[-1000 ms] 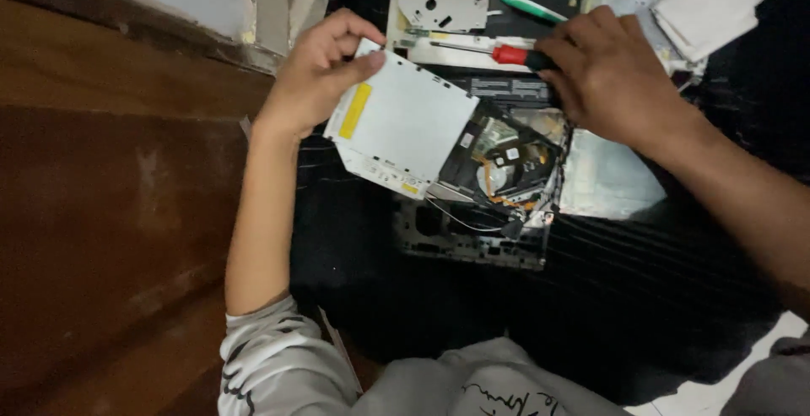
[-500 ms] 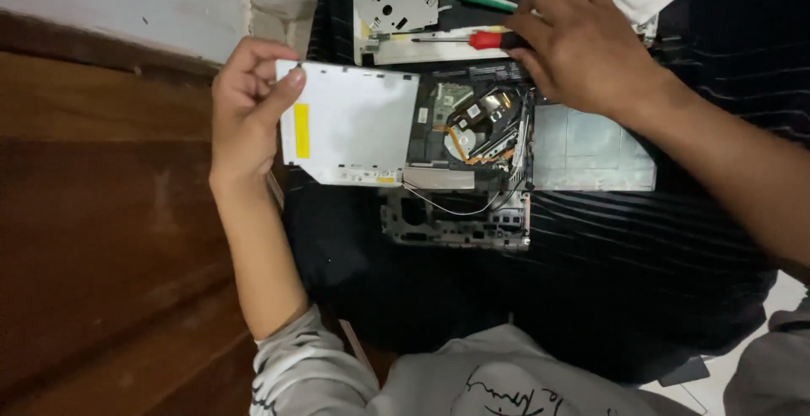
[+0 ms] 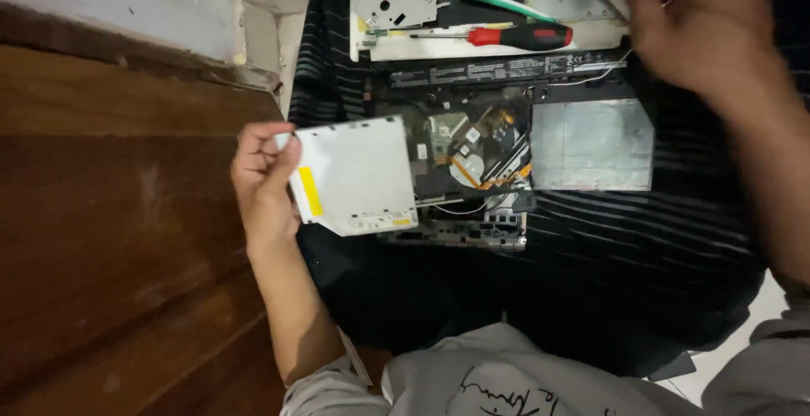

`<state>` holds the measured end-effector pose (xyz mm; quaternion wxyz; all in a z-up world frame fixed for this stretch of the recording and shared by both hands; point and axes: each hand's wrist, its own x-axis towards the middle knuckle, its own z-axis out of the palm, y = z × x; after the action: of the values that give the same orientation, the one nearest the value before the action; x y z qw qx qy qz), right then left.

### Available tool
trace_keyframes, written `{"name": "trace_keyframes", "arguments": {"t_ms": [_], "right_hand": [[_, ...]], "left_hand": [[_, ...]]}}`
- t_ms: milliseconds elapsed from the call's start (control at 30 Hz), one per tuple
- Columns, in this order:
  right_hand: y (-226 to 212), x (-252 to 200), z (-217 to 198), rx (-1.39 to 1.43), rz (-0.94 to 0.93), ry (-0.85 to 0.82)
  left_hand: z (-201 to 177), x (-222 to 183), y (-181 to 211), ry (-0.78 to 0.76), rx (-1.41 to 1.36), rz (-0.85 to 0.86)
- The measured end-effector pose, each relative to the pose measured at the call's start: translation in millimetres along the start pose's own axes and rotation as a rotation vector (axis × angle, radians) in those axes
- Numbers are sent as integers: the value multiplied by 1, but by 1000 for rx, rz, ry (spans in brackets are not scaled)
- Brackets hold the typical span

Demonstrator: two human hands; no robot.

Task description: Cleaning a laptop optical drive with a toothbrush and reassembling the laptop components.

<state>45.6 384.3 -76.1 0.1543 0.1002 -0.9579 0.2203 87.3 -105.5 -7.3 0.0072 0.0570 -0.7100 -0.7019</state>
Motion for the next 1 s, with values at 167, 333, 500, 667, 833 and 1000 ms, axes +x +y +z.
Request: {"name": "trace_keyframes", "arguments": {"t_ms": [167,333,500,667,833,1000], "right_hand": [[17,-7,-17,-180,52,-88],[42,-17,-15,-266,124,-155],[67,-28,-5,-137,205,-229],[64,-31,-8,-212,188,-224],[41,-29,-9,-247,141,-145],[37,-38,-2,-120,0,-103]], "left_hand": [[17,8,2,-96,87,-37],[18,9,0,-62,81,-73],[8,10,-5,32,47,-26],[-8,10,-6,184,-47,38],[-12,12,-5,282,-253,98],[-11,13,-7,297,-438,187]]}}
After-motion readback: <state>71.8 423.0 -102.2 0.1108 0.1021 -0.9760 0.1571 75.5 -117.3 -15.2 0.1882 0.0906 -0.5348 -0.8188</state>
